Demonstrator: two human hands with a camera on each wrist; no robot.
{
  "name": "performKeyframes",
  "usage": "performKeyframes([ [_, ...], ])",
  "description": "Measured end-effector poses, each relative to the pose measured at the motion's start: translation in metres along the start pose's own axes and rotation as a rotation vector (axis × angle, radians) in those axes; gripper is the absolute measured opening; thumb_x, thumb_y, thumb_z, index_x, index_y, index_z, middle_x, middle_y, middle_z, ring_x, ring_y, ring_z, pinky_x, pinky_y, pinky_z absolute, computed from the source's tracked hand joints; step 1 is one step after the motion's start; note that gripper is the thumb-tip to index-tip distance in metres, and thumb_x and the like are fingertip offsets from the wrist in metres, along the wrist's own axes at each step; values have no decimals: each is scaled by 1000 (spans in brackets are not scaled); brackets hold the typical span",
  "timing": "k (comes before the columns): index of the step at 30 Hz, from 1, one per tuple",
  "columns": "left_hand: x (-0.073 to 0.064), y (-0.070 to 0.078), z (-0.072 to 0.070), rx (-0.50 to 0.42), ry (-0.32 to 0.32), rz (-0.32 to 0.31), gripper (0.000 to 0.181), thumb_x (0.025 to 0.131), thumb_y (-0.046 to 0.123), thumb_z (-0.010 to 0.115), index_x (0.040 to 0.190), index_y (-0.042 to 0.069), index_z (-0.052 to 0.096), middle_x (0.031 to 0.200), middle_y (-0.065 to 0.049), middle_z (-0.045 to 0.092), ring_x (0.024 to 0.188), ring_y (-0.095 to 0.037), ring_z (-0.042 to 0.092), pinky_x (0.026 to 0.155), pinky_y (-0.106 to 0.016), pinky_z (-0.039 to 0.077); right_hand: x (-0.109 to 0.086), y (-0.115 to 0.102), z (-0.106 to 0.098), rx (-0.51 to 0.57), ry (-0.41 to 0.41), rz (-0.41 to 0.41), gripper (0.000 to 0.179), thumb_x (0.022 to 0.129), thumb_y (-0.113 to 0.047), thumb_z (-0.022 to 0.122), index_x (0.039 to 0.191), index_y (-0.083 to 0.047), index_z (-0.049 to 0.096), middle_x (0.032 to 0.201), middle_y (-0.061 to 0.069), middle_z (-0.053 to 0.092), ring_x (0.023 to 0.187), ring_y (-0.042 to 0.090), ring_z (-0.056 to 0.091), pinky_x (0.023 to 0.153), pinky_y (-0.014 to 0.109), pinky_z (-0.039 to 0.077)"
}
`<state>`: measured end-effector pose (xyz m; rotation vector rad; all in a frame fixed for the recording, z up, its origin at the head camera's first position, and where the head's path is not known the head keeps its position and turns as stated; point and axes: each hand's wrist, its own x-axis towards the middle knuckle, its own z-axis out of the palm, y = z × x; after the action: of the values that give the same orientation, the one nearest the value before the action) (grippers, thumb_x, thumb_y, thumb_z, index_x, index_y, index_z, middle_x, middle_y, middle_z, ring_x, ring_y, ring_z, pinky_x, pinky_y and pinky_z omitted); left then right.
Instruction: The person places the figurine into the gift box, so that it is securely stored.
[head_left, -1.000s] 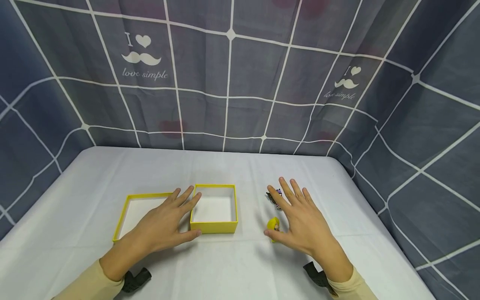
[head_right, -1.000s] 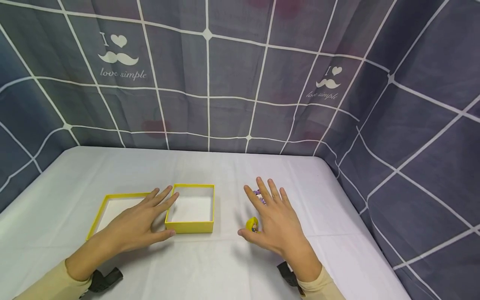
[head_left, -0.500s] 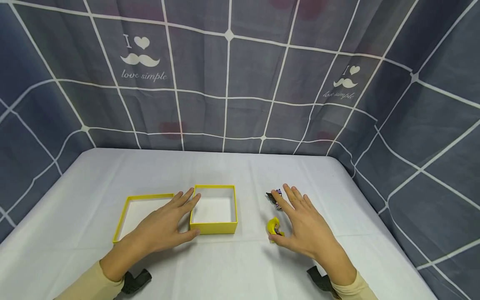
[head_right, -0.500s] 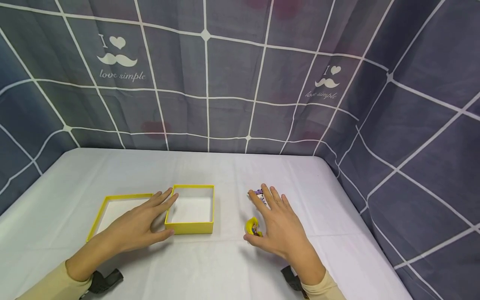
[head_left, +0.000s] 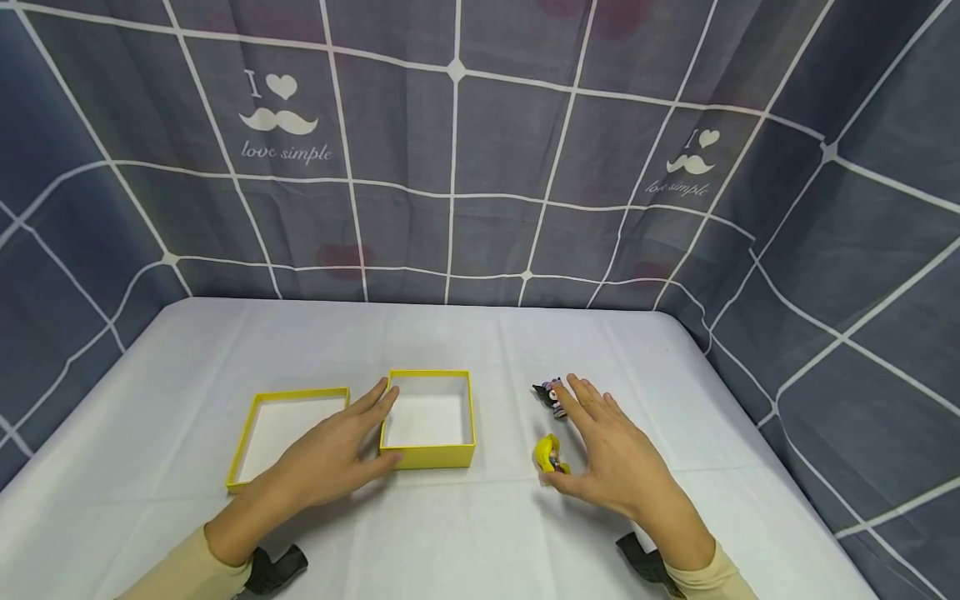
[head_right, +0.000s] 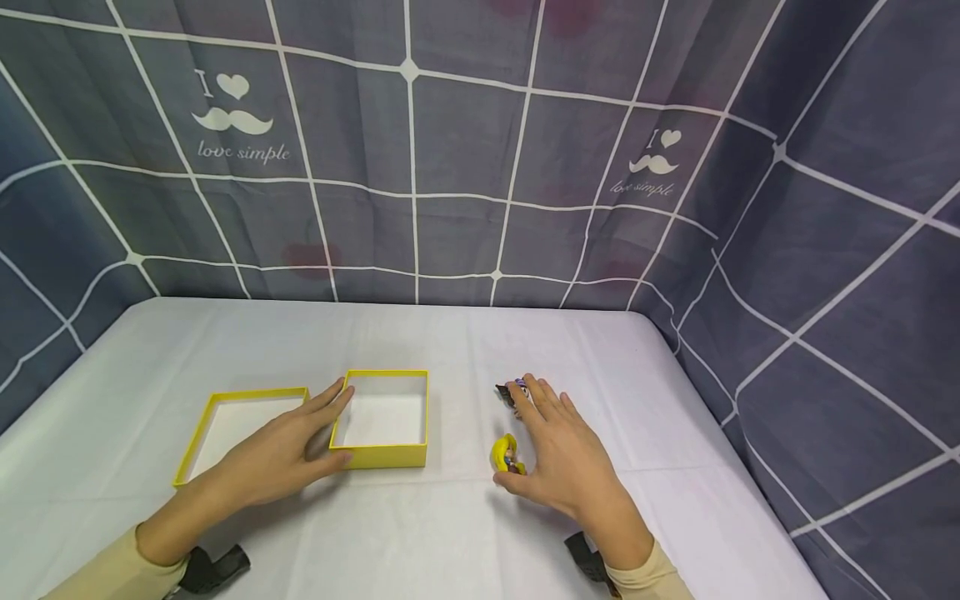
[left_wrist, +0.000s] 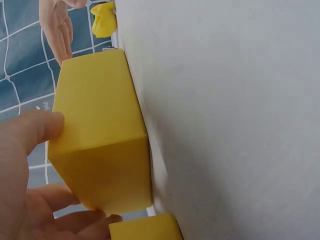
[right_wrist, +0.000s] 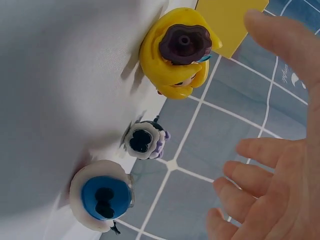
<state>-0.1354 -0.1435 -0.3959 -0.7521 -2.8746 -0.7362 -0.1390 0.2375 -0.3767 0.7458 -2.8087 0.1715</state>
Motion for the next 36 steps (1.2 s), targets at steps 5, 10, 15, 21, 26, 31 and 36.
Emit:
performKeyframes([
  [5,1,1,1,-75,8,3,85,89,42,68,152,1,29,157,-19,23,137,-35,35,106,-53,36,0,0,0,11,-16,26,117,64,-66,78,151,-2,33,159,8,23,144,26,25,114,45,25],
  [10,2,0,3,-118,14,-4,86,88,39,70,152,0,28,157,-19,23,138,-34,33,108,-52,34,-1,1,0,28,-26,55,116,63,-65,79,150,-3,35,158,9,27,141,30,31,108,47,36],
  [15,3,0,5,-159,24,-9,86,87,35,73,151,-3,29,157,-19,23,140,-31,30,109,-51,32,-2,2,2,49,-14,63,114,63,-63,80,149,-3,37,155,10,34,139,29,36,104,47,41],
  [21,4,-1,7,-187,25,-5,87,87,35,73,150,-4,29,157,-19,22,142,-31,26,111,-51,30,-2,5,6,60,32,58,109,62,-59,82,146,-2,42,147,12,45,131,28,46,99,46,45],
  [26,3,-1,6,-198,29,7,86,87,35,73,149,-6,29,156,-21,22,141,-32,26,110,-50,31,-2,7,8,117,38,83,105,60,-54,85,143,-2,46,142,12,50,127,29,51,100,45,45],
  [31,3,-1,6,-253,21,-1,85,87,30,73,150,-6,28,157,-22,20,141,-32,26,97,-33,47,-1,8,9,172,31,104,101,60,-50,87,140,-2,49,138,10,53,122,29,54,98,46,46],
  [36,2,-1,6,-303,16,-10,86,87,28,74,150,-6,27,158,-22,18,141,-32,26,87,-20,50,-1,9,11,201,51,96,96,58,-50,88,134,-4,53,132,4,56,119,25,55,98,44,47],
])
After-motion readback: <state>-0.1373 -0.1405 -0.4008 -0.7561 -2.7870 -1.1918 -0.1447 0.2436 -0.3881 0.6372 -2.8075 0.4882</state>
